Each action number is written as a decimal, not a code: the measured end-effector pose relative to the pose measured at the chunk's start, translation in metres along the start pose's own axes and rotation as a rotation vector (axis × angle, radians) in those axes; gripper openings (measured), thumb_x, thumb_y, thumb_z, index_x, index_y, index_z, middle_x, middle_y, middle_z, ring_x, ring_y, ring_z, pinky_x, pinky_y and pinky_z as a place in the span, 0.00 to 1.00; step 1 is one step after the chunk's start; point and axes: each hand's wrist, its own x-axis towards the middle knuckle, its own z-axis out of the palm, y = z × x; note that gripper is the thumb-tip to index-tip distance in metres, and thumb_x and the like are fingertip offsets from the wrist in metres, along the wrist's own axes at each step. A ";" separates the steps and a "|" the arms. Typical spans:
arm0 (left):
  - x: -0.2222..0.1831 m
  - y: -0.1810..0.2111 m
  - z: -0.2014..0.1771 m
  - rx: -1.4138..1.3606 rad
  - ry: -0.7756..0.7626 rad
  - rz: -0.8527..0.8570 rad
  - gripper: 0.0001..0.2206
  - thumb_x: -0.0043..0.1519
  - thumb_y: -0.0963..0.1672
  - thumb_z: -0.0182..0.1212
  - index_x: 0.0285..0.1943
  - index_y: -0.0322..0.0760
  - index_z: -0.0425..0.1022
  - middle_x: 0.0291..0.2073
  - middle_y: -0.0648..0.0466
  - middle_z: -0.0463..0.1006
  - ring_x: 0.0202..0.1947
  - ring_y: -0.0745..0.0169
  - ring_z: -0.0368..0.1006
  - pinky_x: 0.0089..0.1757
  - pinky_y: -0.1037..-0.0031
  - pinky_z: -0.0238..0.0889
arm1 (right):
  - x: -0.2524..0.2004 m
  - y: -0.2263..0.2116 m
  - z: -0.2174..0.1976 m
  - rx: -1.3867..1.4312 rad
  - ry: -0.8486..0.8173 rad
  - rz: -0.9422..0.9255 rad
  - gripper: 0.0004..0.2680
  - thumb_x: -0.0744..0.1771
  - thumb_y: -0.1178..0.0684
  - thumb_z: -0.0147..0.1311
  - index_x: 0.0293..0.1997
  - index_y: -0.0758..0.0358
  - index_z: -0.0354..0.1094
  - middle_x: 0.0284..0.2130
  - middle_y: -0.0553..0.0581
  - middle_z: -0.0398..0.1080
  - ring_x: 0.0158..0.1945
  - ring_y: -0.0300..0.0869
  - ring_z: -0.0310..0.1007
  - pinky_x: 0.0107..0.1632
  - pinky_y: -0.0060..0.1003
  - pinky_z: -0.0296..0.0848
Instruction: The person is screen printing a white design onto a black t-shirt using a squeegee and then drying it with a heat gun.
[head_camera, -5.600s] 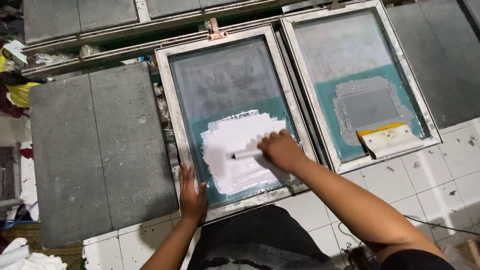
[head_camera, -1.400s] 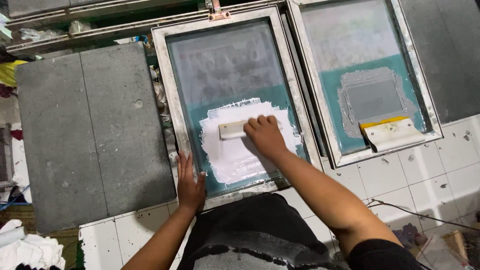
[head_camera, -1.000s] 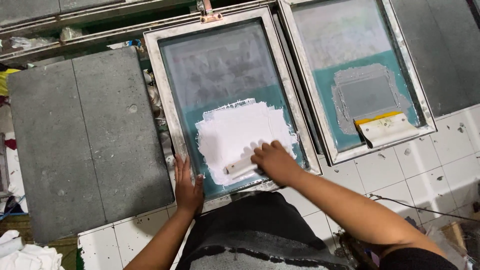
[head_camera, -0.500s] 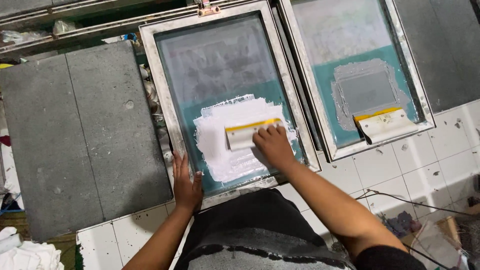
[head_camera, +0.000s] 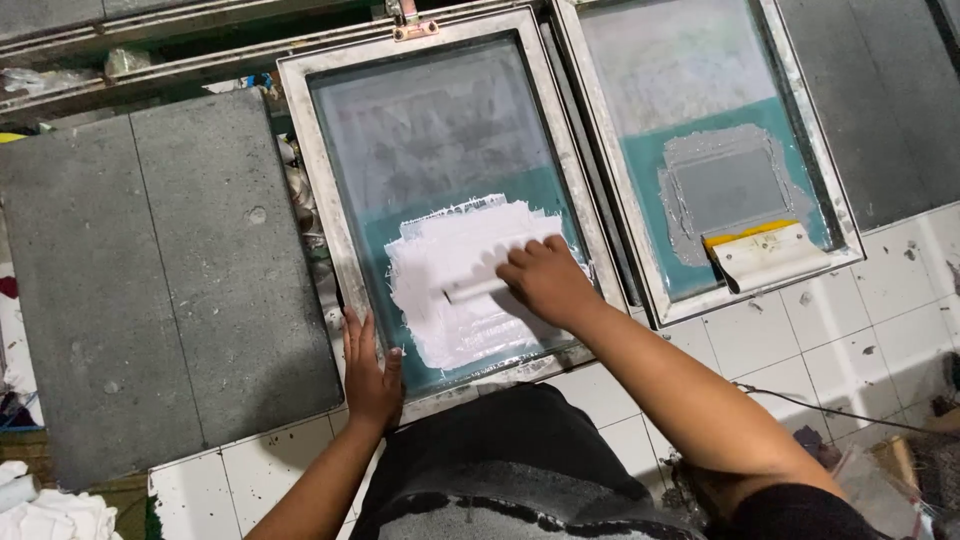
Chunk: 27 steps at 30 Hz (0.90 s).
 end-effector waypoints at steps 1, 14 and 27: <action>0.001 -0.002 0.001 0.002 0.003 0.002 0.36 0.68 0.59 0.38 0.80 0.36 0.49 0.79 0.37 0.37 0.77 0.33 0.31 0.67 0.45 0.37 | 0.012 -0.001 0.010 0.000 0.004 0.000 0.04 0.66 0.48 0.54 0.40 0.48 0.73 0.35 0.48 0.71 0.43 0.46 0.71 0.53 0.48 0.64; 0.002 -0.007 0.003 -0.007 0.012 0.008 0.36 0.68 0.59 0.39 0.80 0.38 0.48 0.80 0.39 0.35 0.77 0.32 0.31 0.67 0.44 0.37 | -0.053 -0.053 0.059 0.063 0.172 -0.134 0.05 0.66 0.48 0.56 0.41 0.53 0.68 0.35 0.51 0.67 0.42 0.48 0.66 0.48 0.46 0.63; 0.000 -0.013 0.005 0.022 0.022 0.037 0.36 0.68 0.58 0.41 0.79 0.35 0.50 0.79 0.36 0.38 0.76 0.30 0.33 0.67 0.45 0.35 | 0.033 0.006 0.047 -0.019 0.219 0.011 0.03 0.68 0.49 0.53 0.42 0.49 0.71 0.34 0.47 0.69 0.41 0.46 0.69 0.49 0.45 0.64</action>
